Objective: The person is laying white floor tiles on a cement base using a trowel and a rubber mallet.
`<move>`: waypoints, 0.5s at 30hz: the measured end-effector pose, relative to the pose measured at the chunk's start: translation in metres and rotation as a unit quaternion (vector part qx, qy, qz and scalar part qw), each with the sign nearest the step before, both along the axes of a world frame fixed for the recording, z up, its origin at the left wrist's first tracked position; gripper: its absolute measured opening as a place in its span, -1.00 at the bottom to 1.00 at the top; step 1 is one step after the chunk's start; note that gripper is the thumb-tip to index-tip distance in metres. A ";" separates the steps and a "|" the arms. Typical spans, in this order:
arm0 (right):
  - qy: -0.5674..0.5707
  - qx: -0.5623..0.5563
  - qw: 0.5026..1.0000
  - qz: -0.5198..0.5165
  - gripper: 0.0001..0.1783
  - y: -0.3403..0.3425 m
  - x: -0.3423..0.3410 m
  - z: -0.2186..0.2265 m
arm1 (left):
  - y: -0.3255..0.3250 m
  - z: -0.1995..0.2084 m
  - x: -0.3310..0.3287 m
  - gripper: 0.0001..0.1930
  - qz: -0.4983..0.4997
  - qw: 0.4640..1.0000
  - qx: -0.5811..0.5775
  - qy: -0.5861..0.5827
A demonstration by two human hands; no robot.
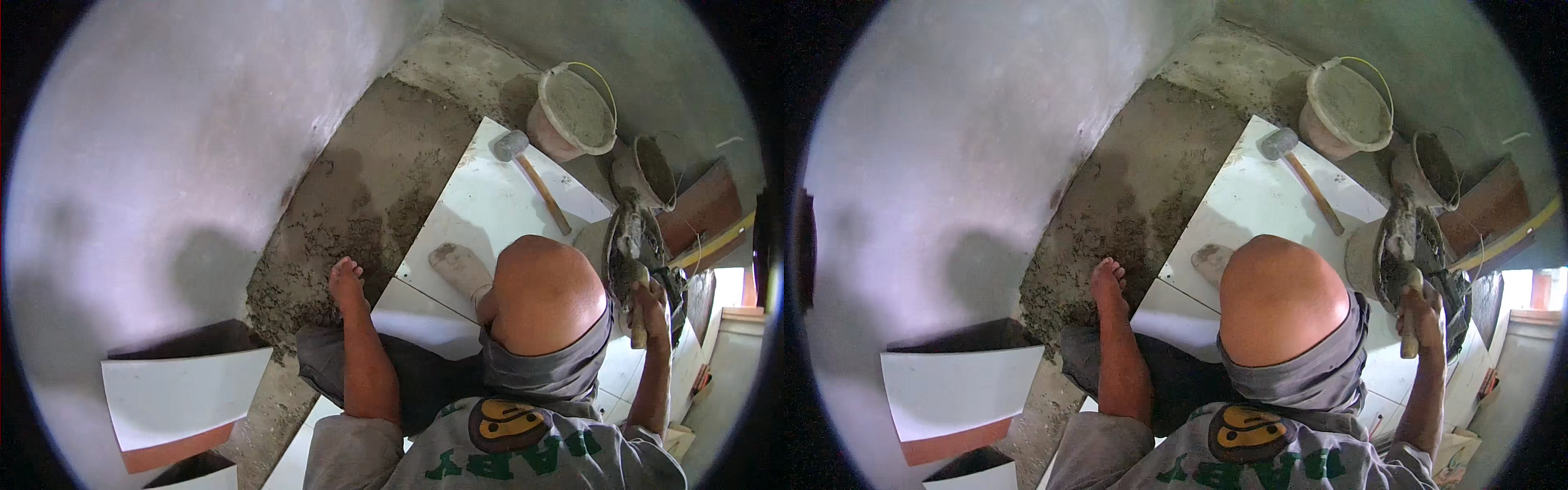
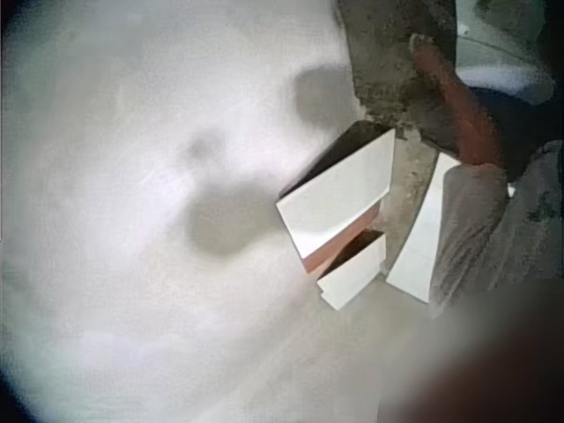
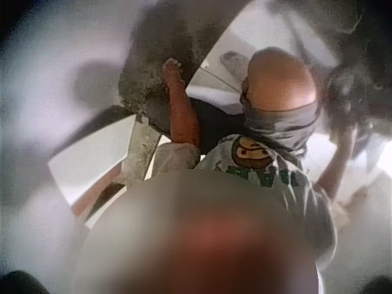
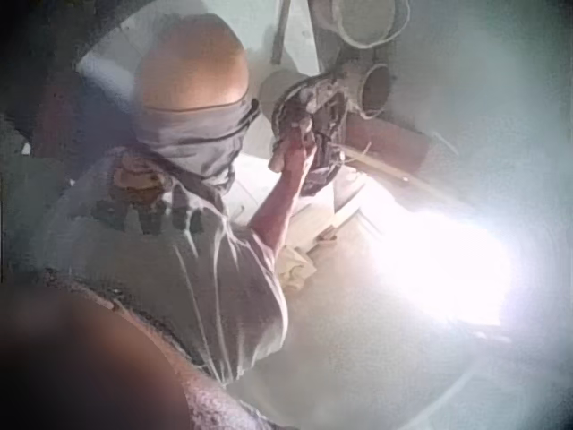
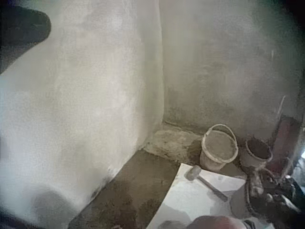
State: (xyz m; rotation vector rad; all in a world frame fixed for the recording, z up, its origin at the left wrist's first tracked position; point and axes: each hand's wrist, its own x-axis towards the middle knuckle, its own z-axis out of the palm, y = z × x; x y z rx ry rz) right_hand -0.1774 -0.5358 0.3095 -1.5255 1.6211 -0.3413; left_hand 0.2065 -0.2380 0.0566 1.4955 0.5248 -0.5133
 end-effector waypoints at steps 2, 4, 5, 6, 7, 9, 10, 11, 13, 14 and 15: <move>-0.051 0.014 0.997 0.055 -0.55 -0.018 -0.008 -0.023 | -0.010 0.013 0.000 -0.72 0.015 1.000 0.002 0.021; -0.015 0.029 0.986 0.162 -0.50 -0.023 0.034 -0.027 | -0.005 0.018 0.000 -0.72 0.042 0.998 0.014 0.036; 0.025 0.024 0.968 0.248 -0.48 -0.025 0.062 -0.027 | 0.000 0.016 -0.001 -0.72 0.056 0.998 0.006 0.024; -0.009 0.031 0.961 0.273 -0.49 -0.025 0.084 -0.034 | 0.006 0.016 -0.002 -0.71 0.072 0.997 -0.001 0.010; -0.038 0.032 0.954 0.294 -0.50 -0.028 0.097 -0.046 | 0.005 0.016 -0.003 -0.71 0.083 0.996 -0.007 0.015; -0.139 0.029 0.956 0.256 -0.59 -0.065 0.090 -0.118 | -0.007 0.012 -0.003 -0.76 0.071 0.997 -0.006 -0.003; -0.065 0.063 0.919 0.384 -0.59 -0.061 0.127 -0.113 | 0.004 0.007 -0.005 -0.76 0.093 0.996 0.006 -0.004; 0.012 0.086 0.860 0.502 -0.59 -0.049 0.174 -0.099 | 0.014 0.004 -0.007 -0.72 0.081 0.996 0.022 -0.014; 0.012 0.230 0.822 0.521 -0.60 -0.042 0.223 -0.107 | 0.022 0.002 -0.011 -0.68 0.080 0.996 0.035 -0.021; 0.027 0.228 0.798 0.557 -0.59 -0.038 0.245 -0.111 | 0.025 0.004 -0.014 -0.68 0.068 0.997 0.038 -0.024; 0.040 0.226 0.773 0.591 -0.57 -0.035 0.265 -0.115 | 0.027 0.006 -0.018 -0.67 0.055 0.997 0.042 -0.028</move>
